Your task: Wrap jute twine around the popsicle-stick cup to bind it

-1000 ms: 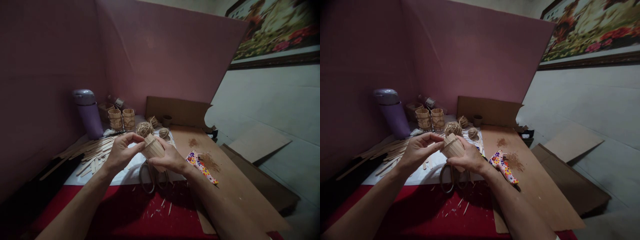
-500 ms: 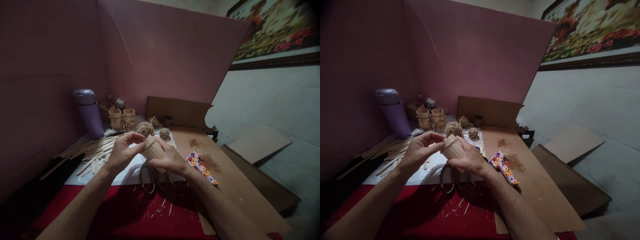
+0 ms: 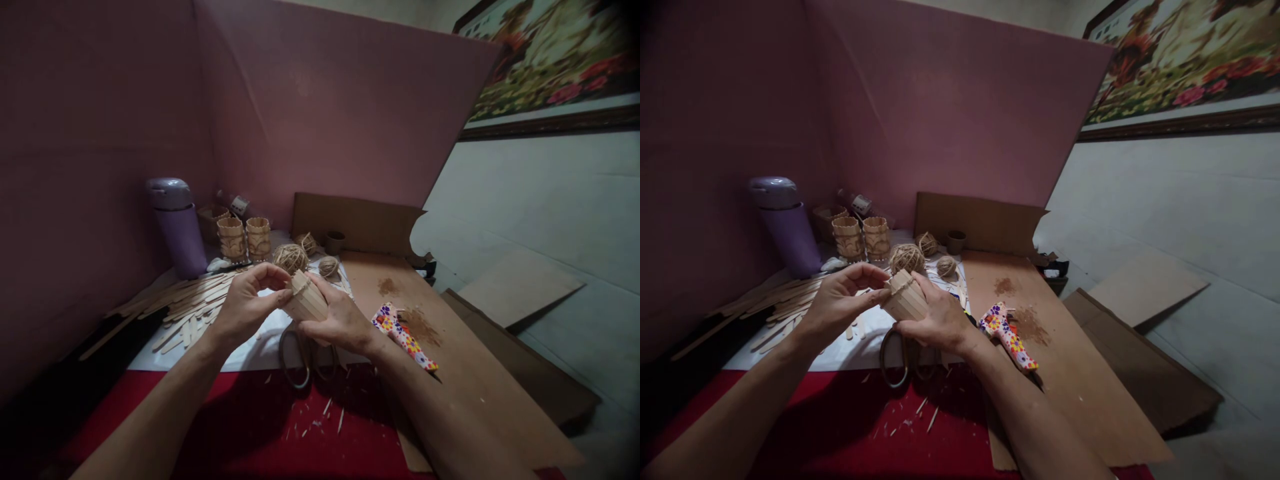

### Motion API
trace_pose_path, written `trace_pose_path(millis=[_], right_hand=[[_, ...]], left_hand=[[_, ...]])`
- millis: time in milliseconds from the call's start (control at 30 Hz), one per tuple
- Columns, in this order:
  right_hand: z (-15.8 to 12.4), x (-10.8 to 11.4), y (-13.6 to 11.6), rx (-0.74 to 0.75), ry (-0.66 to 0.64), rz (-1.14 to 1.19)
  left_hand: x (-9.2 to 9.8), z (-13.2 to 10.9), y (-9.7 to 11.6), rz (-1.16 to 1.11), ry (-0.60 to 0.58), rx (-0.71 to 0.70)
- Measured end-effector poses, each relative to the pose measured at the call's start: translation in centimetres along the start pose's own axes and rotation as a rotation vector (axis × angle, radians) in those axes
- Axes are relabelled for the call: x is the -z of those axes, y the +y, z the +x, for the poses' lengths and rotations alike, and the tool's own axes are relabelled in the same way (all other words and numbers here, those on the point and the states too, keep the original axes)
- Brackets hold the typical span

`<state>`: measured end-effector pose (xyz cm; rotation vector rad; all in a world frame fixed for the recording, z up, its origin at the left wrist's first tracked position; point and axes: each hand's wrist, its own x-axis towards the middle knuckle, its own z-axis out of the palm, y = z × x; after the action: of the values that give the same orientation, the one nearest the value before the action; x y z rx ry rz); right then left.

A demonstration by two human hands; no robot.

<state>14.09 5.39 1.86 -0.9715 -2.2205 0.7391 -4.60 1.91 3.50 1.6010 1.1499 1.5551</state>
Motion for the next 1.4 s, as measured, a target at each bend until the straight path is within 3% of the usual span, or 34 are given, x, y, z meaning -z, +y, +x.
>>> trace_pose_path(millis=[300,933,1100,1267,1400], right_hand=[[0.0,-0.1,-0.1,0.006,0.002,-0.020],[0.0,-0.2,0.0,-0.011,0.000,-0.007],[0.0,-0.2,0.0,-0.008,-0.012,0.011],[0.0,0.0,-0.1,0.018,-0.034,0.034],[0.0,0.0,0.2,0.017,-0.026,0.030]], left_hand=[[-0.1,0.0,0.2,-0.061,-0.022,0.032],[-0.1,-0.1,-1.0,0.197,-0.043,-0.121],[-0.1,-0.1,-0.9,0.157,-0.026,-0.086],[-0.2,0.0,-0.5,-0.063,0.014,0.025],[-0.3,-0.2,0.0,-0.169,-0.024,0.124]])
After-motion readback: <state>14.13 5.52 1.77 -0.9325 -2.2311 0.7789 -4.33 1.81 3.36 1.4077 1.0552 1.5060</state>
